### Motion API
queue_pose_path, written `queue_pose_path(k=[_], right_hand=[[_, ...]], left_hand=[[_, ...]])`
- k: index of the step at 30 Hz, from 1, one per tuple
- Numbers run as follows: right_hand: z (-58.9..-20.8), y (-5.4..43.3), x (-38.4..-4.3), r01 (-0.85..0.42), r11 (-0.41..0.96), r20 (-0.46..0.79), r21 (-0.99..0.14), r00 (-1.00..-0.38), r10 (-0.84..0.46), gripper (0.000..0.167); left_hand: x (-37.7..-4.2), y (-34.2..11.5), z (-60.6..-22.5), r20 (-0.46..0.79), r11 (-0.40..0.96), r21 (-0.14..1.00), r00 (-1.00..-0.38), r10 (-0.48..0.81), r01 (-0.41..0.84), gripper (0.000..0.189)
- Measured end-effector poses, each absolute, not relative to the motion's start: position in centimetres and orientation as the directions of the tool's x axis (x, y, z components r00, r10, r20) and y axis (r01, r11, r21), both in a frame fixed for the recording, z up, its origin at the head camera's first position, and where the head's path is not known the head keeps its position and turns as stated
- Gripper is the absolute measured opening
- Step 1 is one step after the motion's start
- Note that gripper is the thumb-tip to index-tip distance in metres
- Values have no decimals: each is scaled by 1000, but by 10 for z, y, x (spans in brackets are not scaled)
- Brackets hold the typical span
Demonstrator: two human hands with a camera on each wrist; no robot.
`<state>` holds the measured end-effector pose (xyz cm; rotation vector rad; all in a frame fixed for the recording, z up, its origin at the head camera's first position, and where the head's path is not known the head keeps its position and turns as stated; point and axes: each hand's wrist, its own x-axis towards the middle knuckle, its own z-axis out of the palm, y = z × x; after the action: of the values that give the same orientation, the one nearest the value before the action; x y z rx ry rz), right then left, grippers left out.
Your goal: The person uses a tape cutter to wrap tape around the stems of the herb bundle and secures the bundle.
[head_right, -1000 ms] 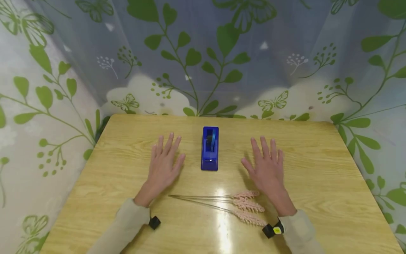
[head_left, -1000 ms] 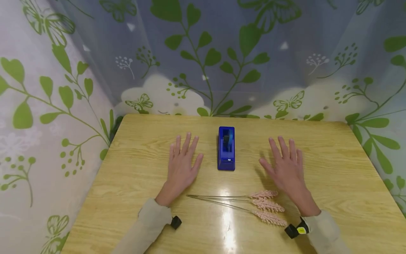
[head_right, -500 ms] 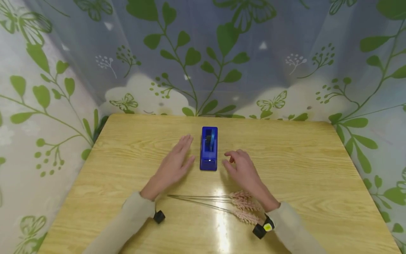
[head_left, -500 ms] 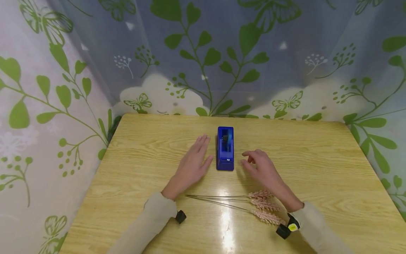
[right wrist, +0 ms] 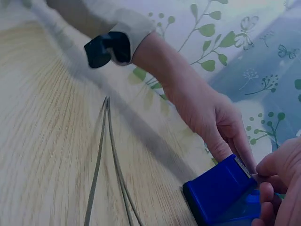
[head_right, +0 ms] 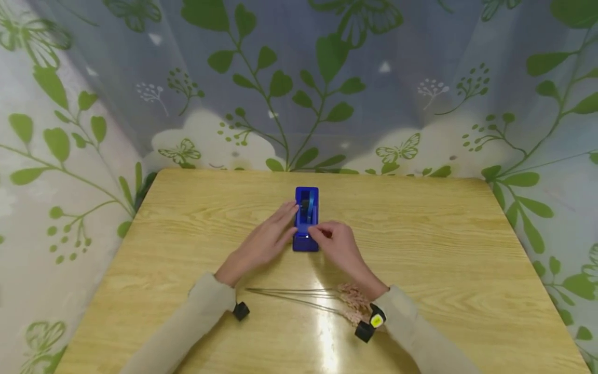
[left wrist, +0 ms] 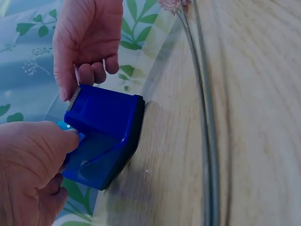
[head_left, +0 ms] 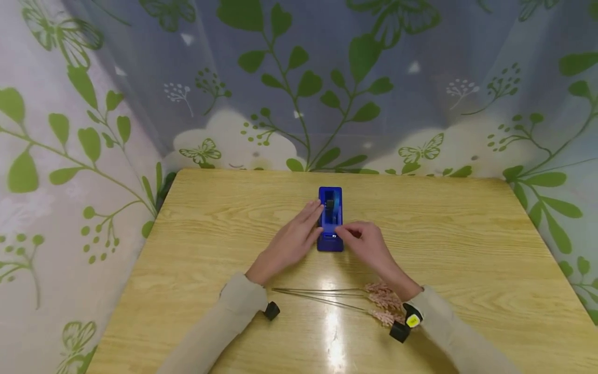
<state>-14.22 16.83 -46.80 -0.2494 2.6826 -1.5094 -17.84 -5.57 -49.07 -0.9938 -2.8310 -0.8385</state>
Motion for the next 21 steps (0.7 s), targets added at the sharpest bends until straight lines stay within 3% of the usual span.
queue_pose_path(k=[7,21], right_hand=[[-468,164,-147,56,358,-96,-932,-991,-93,22],[-461,151,-147,160,260,-174,-952,-984,-33,29]], left_hand=[[-186,-55,-488,207,648,452,-779,592,613,62],[-185,-53,-479,204,682,366,-770,605,633,63]])
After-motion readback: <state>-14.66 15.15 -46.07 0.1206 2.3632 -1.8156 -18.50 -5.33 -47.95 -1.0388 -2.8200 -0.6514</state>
